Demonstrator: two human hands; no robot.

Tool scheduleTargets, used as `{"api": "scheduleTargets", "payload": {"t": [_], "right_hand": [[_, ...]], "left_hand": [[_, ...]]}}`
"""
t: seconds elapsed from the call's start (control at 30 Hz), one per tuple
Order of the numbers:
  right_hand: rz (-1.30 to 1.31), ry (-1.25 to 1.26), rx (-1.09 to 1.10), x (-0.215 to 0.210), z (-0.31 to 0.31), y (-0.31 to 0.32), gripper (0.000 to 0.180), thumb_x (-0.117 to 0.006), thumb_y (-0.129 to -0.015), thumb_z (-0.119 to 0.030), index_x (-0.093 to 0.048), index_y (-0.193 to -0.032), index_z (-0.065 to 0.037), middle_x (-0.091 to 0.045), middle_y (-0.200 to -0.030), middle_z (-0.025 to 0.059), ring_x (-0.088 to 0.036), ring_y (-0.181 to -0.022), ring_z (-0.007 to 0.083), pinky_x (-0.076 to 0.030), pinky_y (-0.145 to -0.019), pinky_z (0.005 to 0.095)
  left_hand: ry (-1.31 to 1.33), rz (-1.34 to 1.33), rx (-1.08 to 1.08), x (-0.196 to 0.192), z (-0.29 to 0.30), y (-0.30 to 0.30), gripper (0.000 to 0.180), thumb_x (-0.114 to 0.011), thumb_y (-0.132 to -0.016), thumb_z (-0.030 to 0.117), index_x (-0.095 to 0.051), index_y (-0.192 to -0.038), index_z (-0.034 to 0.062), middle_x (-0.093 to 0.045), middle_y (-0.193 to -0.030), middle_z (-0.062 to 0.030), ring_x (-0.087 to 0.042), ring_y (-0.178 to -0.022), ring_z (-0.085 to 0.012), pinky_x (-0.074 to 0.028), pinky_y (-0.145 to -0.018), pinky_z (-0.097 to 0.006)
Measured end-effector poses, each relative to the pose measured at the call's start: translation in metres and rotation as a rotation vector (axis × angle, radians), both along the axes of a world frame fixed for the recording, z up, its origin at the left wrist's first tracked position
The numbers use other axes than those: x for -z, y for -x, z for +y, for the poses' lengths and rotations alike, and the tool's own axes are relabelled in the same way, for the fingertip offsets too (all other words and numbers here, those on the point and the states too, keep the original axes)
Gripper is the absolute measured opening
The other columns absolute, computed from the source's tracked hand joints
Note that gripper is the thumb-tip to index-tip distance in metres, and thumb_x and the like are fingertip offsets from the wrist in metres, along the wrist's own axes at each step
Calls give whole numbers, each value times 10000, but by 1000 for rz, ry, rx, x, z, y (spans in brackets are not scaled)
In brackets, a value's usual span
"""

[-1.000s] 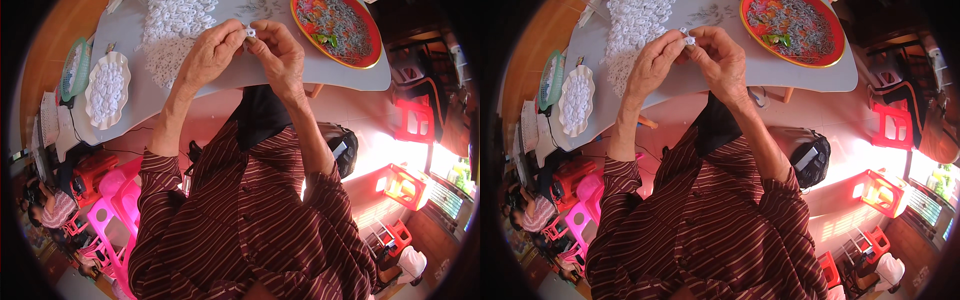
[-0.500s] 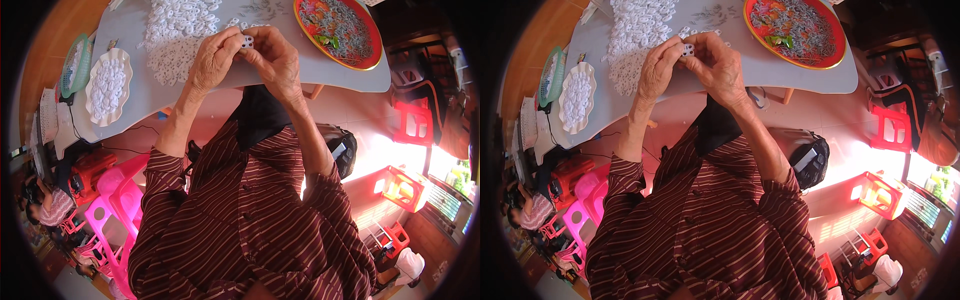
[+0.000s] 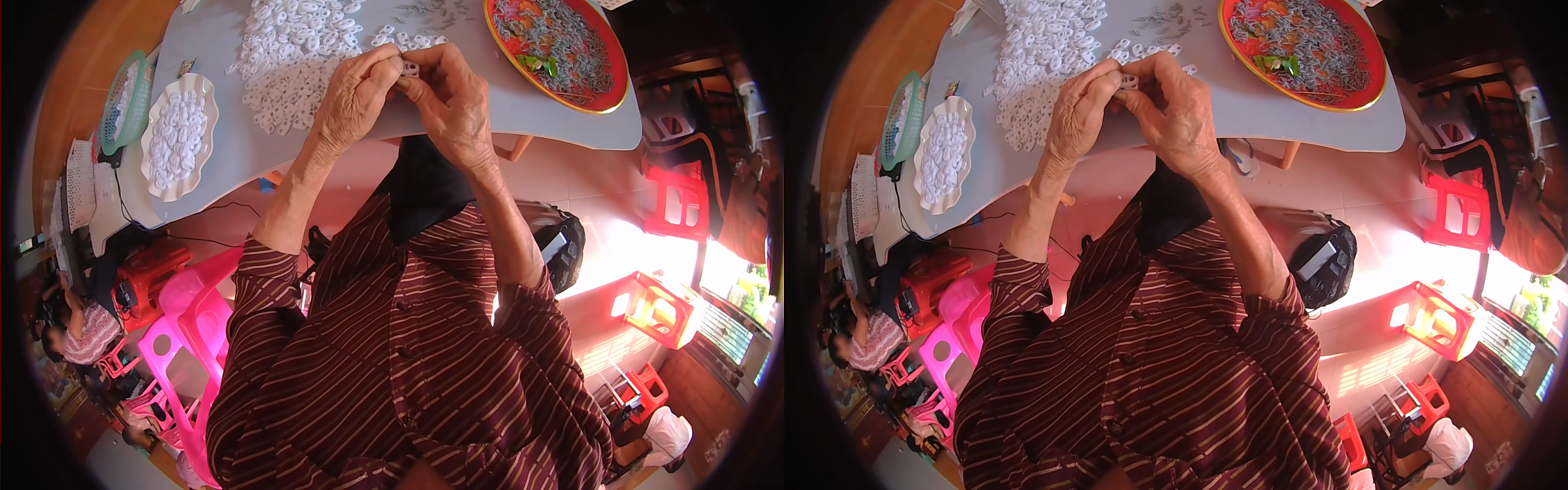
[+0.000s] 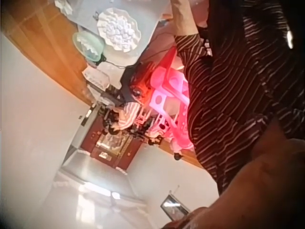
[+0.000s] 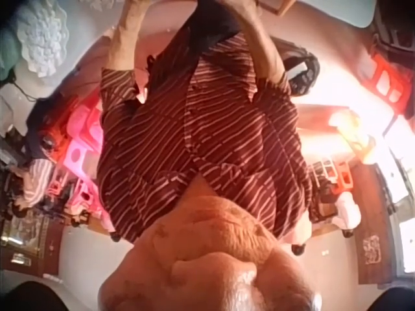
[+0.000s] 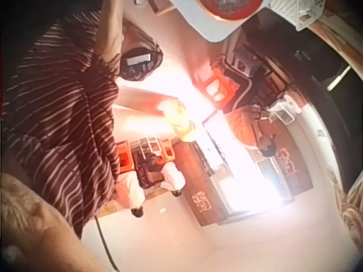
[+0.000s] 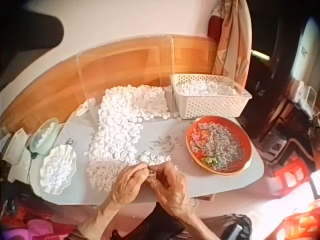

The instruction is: Assembling small white plastic components by hand on a table.

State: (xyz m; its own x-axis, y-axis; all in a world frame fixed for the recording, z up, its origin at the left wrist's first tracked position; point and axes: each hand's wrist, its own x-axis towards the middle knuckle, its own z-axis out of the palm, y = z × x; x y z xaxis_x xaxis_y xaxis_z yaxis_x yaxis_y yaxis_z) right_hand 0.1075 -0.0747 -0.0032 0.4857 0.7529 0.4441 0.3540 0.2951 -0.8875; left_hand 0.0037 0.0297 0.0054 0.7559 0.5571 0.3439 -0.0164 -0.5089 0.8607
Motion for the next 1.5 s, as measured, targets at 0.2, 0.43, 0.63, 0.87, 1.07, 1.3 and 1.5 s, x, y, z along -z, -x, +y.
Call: {"api": "scheduleTargets", "payload": {"t": [0.2, 0.43, 0.63, 0.87, 1.07, 1.3, 1.5], "right_hand": [[-7, -29, 12, -4, -2, 2, 166, -652, -797, 8, -527, -905, 13, -638, -707, 90, -633, -666, 136, -484, -582, 242], [-47, -51, 56, 5, 0, 2, 165, -661, -778, 23, -545, -895, 8, -643, -712, 84, -631, -646, 141, -487, -577, 250], [-41, -26, 44, 5, -1, -1, 161, -666, -780, 16, -556, -896, 14, -648, -721, 85, -639, -665, 140, -492, -588, 249], [160, -5, -78, -3, 1, -3, 159, -615, -848, -32, -583, -988, 37, -654, -765, 75, -614, -716, 107, -491, -632, 240], [280, 15, -68, -2, 1, -2, 153, -591, -875, -55, -579, -988, 47, -621, -764, 52, -558, -676, 84, -469, -633, 219], [306, -170, 37, -22, 16, -28, 111, -562, -879, -58, -593, -934, 33, -610, -740, 41, -543, -629, 72, -454, -579, 224], [-216, -208, 459, -115, 82, -202, 97, -609, -802, -85, -601, -782, 9, -463, -567, 20, -465, -528, 124, -406, -506, 273]], "left_hand": [[88, 191, 5, -13, -4, 2, 334, -387, -883, 280, -488, -847, -36, -542, -670, -131, -488, -592, -201, -413, -600, -317], [92, 121, 57, -10, -3, 0, 354, -369, -886, 300, -465, -836, -37, -514, -654, -125, -470, -577, -200, -400, -582, -326], [0, 109, 84, -7, 0, 0, 347, -361, -892, 290, -463, -830, -35, -490, -654, -115, -464, -585, -189, -393, -578, -321], [116, 33, 6, -5, -1, 0, 219, -439, -895, 199, -494, -853, -9, -451, -637, -108, -418, -581, -168, -391, -557, -316], [5, -41, 8, -6, -8, 5, 178, -455, -914, 169, -495, -912, -4, -490, -666, -110, -457, -594, -175, -403, -566, -314], [-9, -104, 17, -6, -9, 7, 175, -470, -921, 172, -494, -886, 2, -510, -679, -69, -487, -626, -141, -424, -605, -276], [286, -195, -37, -1, -15, 11, 254, -473, -923, 256, -518, -849, 17, -519, -694, -35, -474, -637, -108, -404, -602, -250]]}}
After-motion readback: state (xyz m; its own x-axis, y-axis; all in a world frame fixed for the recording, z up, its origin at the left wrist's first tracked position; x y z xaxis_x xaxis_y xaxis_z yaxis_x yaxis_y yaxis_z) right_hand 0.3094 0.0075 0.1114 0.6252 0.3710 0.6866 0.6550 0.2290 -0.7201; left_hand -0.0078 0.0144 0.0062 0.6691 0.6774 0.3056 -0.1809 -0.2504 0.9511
